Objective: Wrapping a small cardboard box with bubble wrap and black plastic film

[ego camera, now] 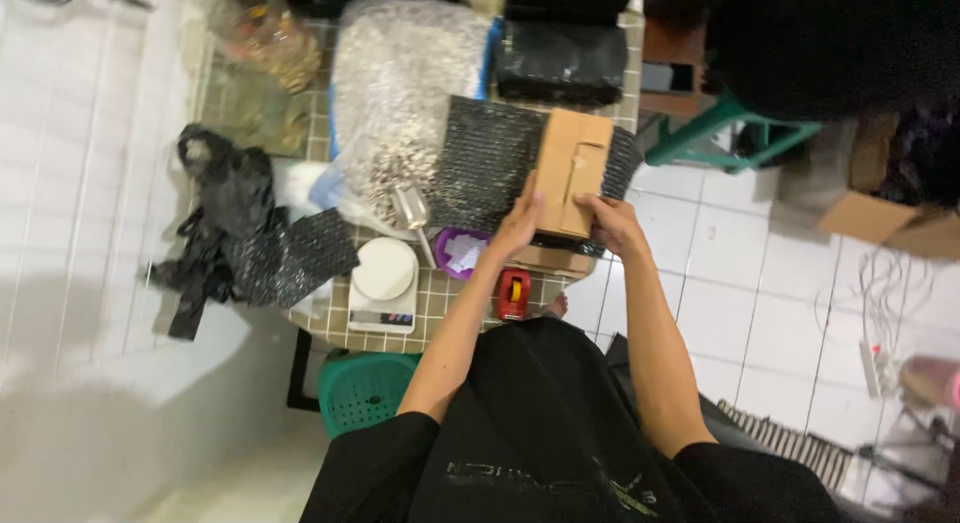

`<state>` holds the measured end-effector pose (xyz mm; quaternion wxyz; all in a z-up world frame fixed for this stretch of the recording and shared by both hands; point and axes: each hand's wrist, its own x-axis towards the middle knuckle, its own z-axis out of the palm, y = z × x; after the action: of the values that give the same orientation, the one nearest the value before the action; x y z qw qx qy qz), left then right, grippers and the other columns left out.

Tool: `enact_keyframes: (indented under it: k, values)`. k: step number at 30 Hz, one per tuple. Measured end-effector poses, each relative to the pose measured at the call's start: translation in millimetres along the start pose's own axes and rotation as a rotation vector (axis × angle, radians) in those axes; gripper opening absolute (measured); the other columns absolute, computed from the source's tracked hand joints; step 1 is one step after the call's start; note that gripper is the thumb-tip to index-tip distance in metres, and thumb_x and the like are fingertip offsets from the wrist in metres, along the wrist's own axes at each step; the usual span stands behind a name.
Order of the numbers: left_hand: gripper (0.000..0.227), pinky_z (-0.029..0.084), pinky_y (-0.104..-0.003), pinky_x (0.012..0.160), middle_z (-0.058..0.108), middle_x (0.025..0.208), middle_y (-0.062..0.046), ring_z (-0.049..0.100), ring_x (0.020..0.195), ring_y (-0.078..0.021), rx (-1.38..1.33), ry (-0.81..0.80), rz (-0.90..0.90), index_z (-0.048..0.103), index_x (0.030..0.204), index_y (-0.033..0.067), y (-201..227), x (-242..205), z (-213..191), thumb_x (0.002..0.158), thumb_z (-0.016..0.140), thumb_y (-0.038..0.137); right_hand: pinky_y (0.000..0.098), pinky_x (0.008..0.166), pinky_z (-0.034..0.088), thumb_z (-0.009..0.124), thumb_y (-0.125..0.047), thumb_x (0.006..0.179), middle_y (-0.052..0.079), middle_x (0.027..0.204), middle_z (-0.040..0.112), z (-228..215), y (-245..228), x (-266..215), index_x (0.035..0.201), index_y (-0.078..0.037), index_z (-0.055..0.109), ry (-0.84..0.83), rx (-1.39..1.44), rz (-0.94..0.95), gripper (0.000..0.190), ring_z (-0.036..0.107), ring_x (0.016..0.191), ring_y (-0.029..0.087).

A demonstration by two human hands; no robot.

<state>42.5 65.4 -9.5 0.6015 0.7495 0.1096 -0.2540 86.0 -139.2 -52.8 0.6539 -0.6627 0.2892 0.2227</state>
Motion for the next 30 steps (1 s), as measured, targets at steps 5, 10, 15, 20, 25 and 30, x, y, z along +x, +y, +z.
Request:
enact_keyframes:
  k: [5, 10, 15, 20, 25, 30]
  values:
    - [0.066, 0.018, -0.053, 0.129, 0.023, 0.169, -0.012, 0.025, 0.152, -0.0414, -0.046, 0.058, 0.089, 0.016, 0.165, 0.0381, -24.1, 5.5, -2.2, 0.106, 0.027, 0.066, 0.0581, 0.077, 0.061, 0.098, -0.036, 0.074, 0.031, 0.122, 0.066, 2.8, -0.4, 4.7, 0.134, 0.009, 0.058, -0.029, -0.061, -0.028, 0.085, 0.070, 0.105, 0.046]
    - [0.057, 0.049, -0.048, 0.110, 0.061, 0.140, -0.023, 0.063, 0.124, -0.0373, -0.263, 0.501, 0.278, 0.057, 0.148, 0.0168, -73.5, -3.0, -27.3, 0.103, 0.059, 0.052, 0.0495, 0.076, 0.059, 0.095, -0.037, 0.080, 0.023, 0.118, 0.068, 1.4, 5.2, 29.1, 0.134, 0.004, 0.060, 0.099, -0.315, -0.248, 0.076, 0.070, 0.106, 0.036]
    - [0.021, 0.049, -0.050, 0.096, 0.070, 0.100, -0.021, 0.067, 0.098, -0.0400, -0.408, 1.584, 0.214, 0.067, 0.108, 0.0033, -155.8, -43.2, -112.2, 0.092, 0.072, 0.015, 0.0445, 0.101, 0.046, 0.095, -0.017, 0.076, 0.017, 0.111, 0.058, 63.1, -40.7, -44.4, 0.119, -0.009, 0.071, 0.349, -0.441, -1.015, 0.050, 0.059, 0.108, 0.033]
    - [0.058, 0.033, -0.052, 0.105, 0.041, 0.121, -0.025, 0.043, 0.118, -0.0416, -0.636, 1.889, -0.146, 0.042, 0.125, -0.0017, -259.0, -101.0, -182.2, 0.086, 0.079, 0.018, 0.0395, 0.104, 0.041, 0.089, -0.013, 0.082, 0.009, 0.107, 0.059, 155.1, -43.2, -72.7, 0.105, -0.012, 0.075, 0.012, -0.496, -1.159, 0.027, 0.058, 0.112, 0.029]
    - [0.092, 0.023, -0.063, 0.121, 0.029, 0.143, -0.031, 0.032, 0.144, -0.0467, -1.038, 1.793, -0.207, 0.027, 0.142, -0.0086, -268.4, -135.4, -197.6, 0.084, 0.089, 0.028, 0.0384, 0.101, 0.044, 0.087, -0.015, 0.081, 0.003, 0.102, 0.061, 211.2, -13.0, -96.0, 0.095, -0.017, 0.073, -0.159, -0.566, -1.189, 0.020, 0.061, 0.109, 0.025]
    - [0.026, 0.050, -0.046, 0.083, 0.057, 0.092, -0.010, 0.066, 0.087, -0.0288, -0.700, 1.926, -0.144, 0.055, 0.103, 0.0023, -288.2, -123.7, -209.0, 0.094, 0.075, 0.016, 0.0478, 0.106, 0.044, 0.080, -0.022, 0.086, 0.000, 0.110, 0.058, 219.0, -0.3, -112.4, 0.098, -0.019, 0.072, -0.258, -0.689, -0.981, 0.015, 0.061, 0.118, 0.027]
